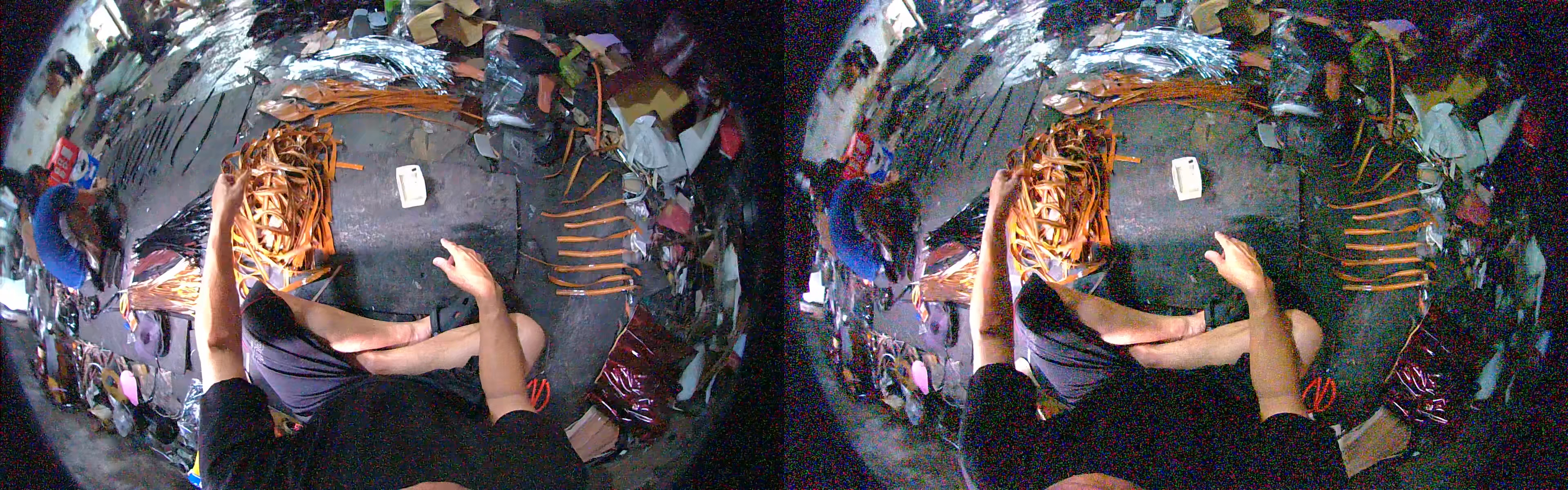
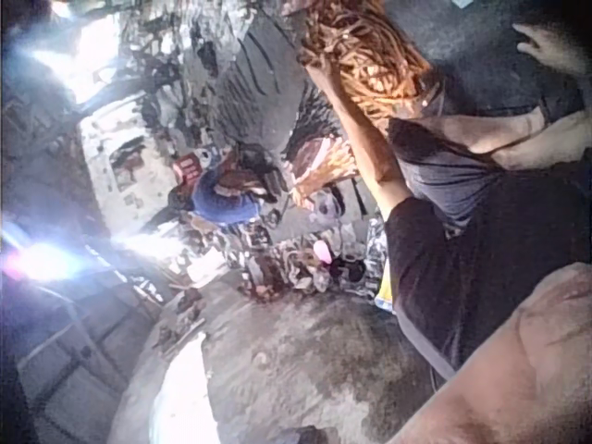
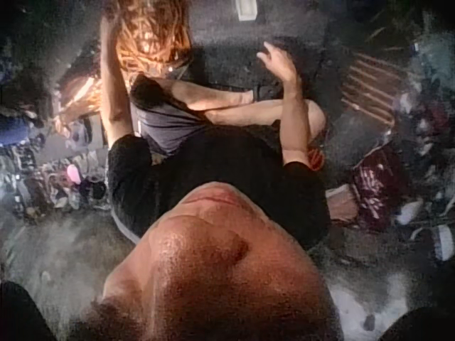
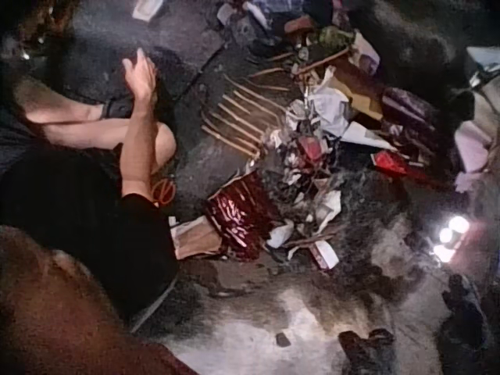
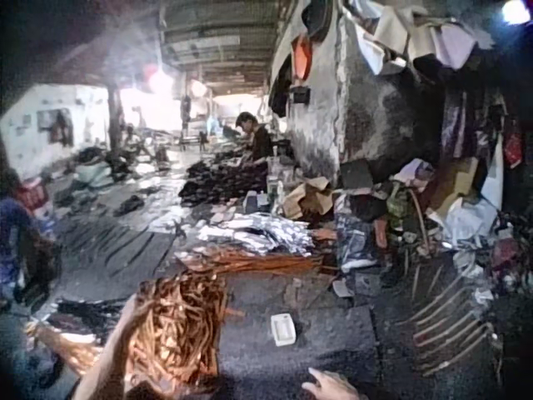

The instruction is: The person sits on the floor and repeatedly picks up orange cords, measures them against a white plastic guide, and cuts them into uniform lengths. The cut pieces are placed in a neat pile to the right.

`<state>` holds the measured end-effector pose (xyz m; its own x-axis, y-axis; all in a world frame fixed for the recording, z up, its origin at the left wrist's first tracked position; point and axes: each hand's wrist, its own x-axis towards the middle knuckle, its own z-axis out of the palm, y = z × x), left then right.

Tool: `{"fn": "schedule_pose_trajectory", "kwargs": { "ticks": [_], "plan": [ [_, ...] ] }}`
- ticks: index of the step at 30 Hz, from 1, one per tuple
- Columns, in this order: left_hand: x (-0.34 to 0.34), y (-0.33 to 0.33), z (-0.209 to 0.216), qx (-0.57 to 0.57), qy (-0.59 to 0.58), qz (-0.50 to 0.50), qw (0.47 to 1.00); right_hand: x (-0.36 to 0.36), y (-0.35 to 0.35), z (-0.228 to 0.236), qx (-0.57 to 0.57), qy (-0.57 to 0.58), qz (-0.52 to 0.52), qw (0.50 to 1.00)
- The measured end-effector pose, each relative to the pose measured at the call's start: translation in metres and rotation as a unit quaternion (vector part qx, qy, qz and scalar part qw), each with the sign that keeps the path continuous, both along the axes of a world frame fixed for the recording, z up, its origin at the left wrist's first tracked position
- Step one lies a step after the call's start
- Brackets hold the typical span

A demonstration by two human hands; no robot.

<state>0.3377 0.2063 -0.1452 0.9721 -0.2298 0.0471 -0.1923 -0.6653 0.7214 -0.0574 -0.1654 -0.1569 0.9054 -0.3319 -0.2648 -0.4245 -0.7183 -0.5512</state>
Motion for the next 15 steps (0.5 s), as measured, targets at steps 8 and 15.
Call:
{"fn": "schedule_pose_trajectory", "kwargs": {
  "ticks": [8,15],
  "plan": [
    [-0.025,0.017,0.047,0.243,-0.271,0.014,0.931,-0.005,0.003,-0.002,-0.051,-0.062,0.004,0.997],
    [-0.057,-0.004,0.134,-0.088,-0.058,-0.176,0.979,0.026,0.034,0.059,0.132,-0.135,0.035,0.981]
  ]
}}
